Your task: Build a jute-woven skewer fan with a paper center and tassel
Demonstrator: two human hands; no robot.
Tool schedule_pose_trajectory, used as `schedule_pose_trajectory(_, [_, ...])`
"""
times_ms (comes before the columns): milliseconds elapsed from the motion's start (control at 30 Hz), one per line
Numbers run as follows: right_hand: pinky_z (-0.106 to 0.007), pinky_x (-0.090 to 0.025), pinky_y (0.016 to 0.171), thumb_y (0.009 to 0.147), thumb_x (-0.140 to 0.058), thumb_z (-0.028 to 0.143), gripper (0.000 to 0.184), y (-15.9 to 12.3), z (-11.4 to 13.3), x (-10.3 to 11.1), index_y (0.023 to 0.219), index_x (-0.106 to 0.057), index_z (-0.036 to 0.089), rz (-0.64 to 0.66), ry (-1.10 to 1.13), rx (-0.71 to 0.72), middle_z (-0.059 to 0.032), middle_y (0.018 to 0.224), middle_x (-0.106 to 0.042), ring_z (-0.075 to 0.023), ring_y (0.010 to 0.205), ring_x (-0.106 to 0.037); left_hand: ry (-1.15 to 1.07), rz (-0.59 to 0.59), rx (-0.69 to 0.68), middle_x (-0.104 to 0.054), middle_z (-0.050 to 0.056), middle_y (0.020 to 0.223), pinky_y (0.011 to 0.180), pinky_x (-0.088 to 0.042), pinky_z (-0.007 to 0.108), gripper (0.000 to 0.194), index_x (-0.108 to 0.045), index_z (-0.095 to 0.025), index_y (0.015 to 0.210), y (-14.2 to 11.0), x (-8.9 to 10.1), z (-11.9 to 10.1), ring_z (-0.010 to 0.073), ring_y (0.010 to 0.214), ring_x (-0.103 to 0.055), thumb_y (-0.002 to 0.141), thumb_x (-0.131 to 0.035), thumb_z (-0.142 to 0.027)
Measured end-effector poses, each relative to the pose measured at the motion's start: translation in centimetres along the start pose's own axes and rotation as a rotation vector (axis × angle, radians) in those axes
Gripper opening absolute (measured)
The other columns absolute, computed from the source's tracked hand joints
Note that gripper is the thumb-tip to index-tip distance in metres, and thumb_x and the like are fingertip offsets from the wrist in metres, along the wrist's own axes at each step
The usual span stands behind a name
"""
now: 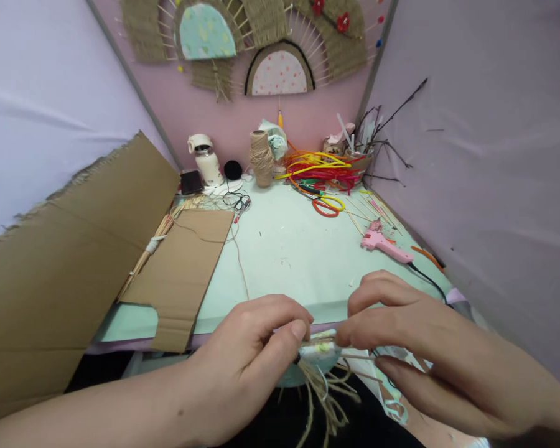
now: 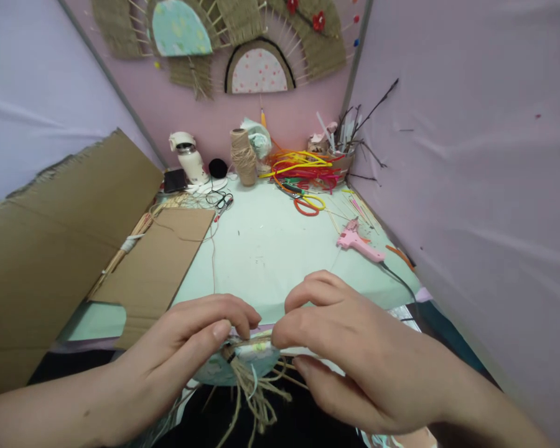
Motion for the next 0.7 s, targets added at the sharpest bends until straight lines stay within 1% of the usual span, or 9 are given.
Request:
schedule_pose_trajectory(167, [-0.032,-0.049,0.074,0.085,-0.043,0.004,0.037,0.1,0.0,-0.3,0.117,-0.052,0.021,0.035,-0.027,-0.009,-0.0033,0.081,-0.062,-0.0185,0.082,-0.058,-0.004,-0.011,-0.005,-0.070,0.004,0.094,0.082,-0.049,0.027,0.035,-0.065,-0.019,0.087,-0.1,0.0,0.1,0.0171,0.089,-0.063,0.098,-0.036,-0.036])
schedule_pose_trajectory(333, [-0.032,-0.049,0.075,0.084,-0.044,0.004,0.041,0.1,-0.2,-0.3,0.120,-0.051,0.021,-0.019,0.007,-0.011,-0.0040,0.088,-0.061,-0.0178,0.084,-0.057,-0.001,-0.010,-0.002,-0.070,0.004,0.094,0.081,-0.049,0.027,0.034,-0.064,-0.020,0.086,0.2,-0.1,-0.1,0.0171,0.089,-0.063,0.098,-0.037,-0.035])
schedule_pose_trajectory(467, [-0.034,-0.049,0.078,0.085,-0.046,0.007,0.034,0.2,-0.2,-0.8,0.116,-0.053,0.019,0.040,0.006,-0.021,-0.0044,0.087,-0.061,-0.0186,0.085,-0.055,0.003,0.002,0.005,-0.070,0.004,0.095,0.082,-0.049,0.028,0.033,-0.065,-0.019,0.087,0.2,-0.2,0.0,0.0173,0.089,-0.063,0.098,-0.038,-0.035])
schedule_pose_trajectory(567, [-0.034,-0.049,0.079,0.085,-0.046,0.007,0.028,0.3,-0.3,-1.1,0.109,-0.055,0.018,0.092,0.012,-0.035,-0.0041,0.085,-0.061,-0.0182,0.084,-0.053,-0.001,0.012,0.008,-0.070,0.003,0.095,0.081,-0.048,0.027,0.032,-0.065,-0.020,0.090,0.1,-0.3,0.2,0.0168,0.088,-0.063,0.098,-0.038,-0.034])
schedule_pose_trajectory(633, [-0.033,-0.048,0.080,0.085,-0.047,0.007,0.026,0.4,-0.3,-1.2,0.108,-0.054,0.018,0.095,0.030,-0.042,-0.0044,0.088,-0.062,-0.0180,0.085,-0.053,-0.006,0.013,0.007,-0.070,0.003,0.095,0.081,-0.048,0.027,0.032,-0.066,-0.019,0.090,0.0,-0.3,0.3,0.0166,0.088,-0.063,0.098,-0.039,-0.034])
schedule_pose_trajectory(700, [-0.032,-0.048,0.080,0.085,-0.047,0.008,0.029,0.5,-0.3,-1.1,0.111,-0.053,0.018,0.068,0.055,-0.041,-0.0044,0.091,-0.063,-0.0176,0.086,-0.053,-0.007,0.010,0.011,-0.070,0.003,0.095,0.081,-0.048,0.027,0.031,-0.066,-0.019,0.090,0.0,-0.3,0.3,0.0166,0.088,-0.063,0.098,-0.039,-0.034])
Point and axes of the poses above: each hand's wrist, its own y-axis towards the middle knuckle, its own x-axis out of the back of the hand, z = x × y, the point moved 6 cm from there along y, towards the middle knuckle
